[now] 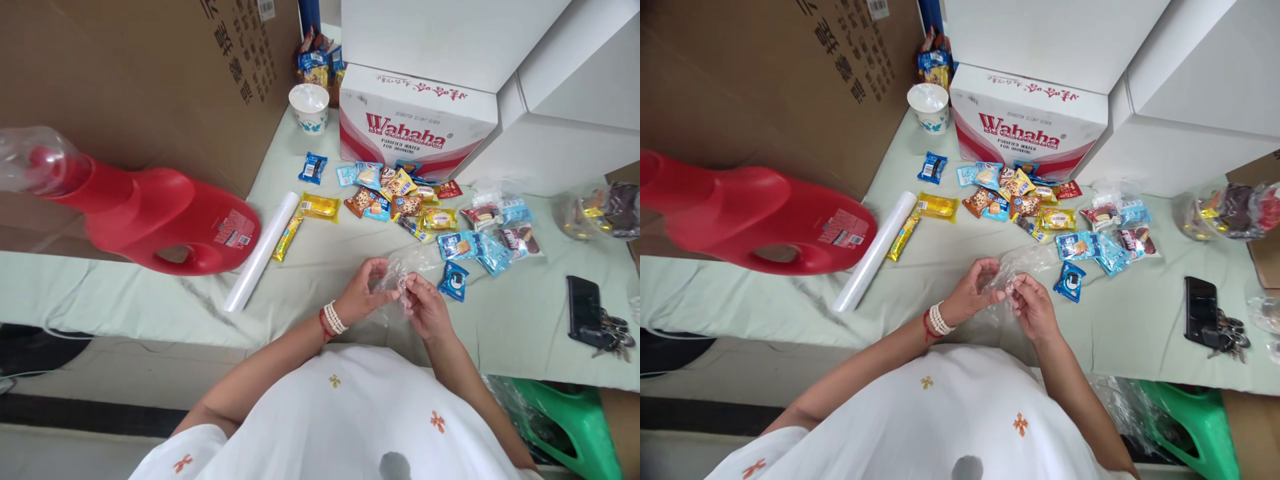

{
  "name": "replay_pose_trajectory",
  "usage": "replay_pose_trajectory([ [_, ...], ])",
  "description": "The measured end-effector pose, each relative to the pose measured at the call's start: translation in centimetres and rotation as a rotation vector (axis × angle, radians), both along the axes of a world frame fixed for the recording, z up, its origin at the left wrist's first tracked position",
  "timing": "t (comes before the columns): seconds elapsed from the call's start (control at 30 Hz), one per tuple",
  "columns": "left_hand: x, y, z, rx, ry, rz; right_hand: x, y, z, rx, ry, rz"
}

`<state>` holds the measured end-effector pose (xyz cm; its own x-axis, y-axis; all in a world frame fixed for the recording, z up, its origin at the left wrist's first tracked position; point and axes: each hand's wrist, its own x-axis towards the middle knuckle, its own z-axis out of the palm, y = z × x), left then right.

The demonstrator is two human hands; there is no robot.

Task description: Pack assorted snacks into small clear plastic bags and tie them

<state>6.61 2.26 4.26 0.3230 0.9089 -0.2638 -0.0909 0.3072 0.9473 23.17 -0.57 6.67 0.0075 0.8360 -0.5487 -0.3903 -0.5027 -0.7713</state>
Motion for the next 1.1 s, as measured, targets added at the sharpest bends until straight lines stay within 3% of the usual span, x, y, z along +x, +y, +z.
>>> replay_pose_trajectory([
  [0.2,-0.8,1.1,-1.4,-0.272,-0.111,0.165,0.9,0.2,-0.6,-0.035,-0.067,-0.078],
  [0.4,-0.8,1.4,-1.6,-0.256,-0.044,0.308,1.4,-0.9,-1.1,-0.083,-0.043,0.027],
  [0.63,-0.8,1.5,-2.8,-0.191,0.035,0.319,1.4,-1.8,-1.4,-0.098,-0.14,0.112],
  [0.73,-1.4,1.3,-2.9,0.036,0.278,0.38,1.4,-1.7,-1.2,-0.096,-0.117,0.103],
  [0.83,-2.3,0.4,-2.2,0.507,0.641,0.445,1.3,-1.8,-0.9,-0.081,-0.112,0.081],
  [0.9,-2.8,-0.3,-1.3,0.818,0.727,0.322,1.3,-1.9,-0.7,-0.056,-0.14,0.07],
  [0.97,-2.9,-0.9,-0.3,1.02,0.678,0.1,1.2,-2.1,-0.5,0.002,-0.204,0.062],
  [1.03,-2.6,-1.3,0.3,1.095,0.63,-0.074,1.1,-2.3,-0.2,0.085,-0.276,0.064],
  [1.1,-2.0,-1.6,0.5,1.097,0.654,-0.12,0.8,-2.4,0.2,0.153,-0.324,0.078],
])
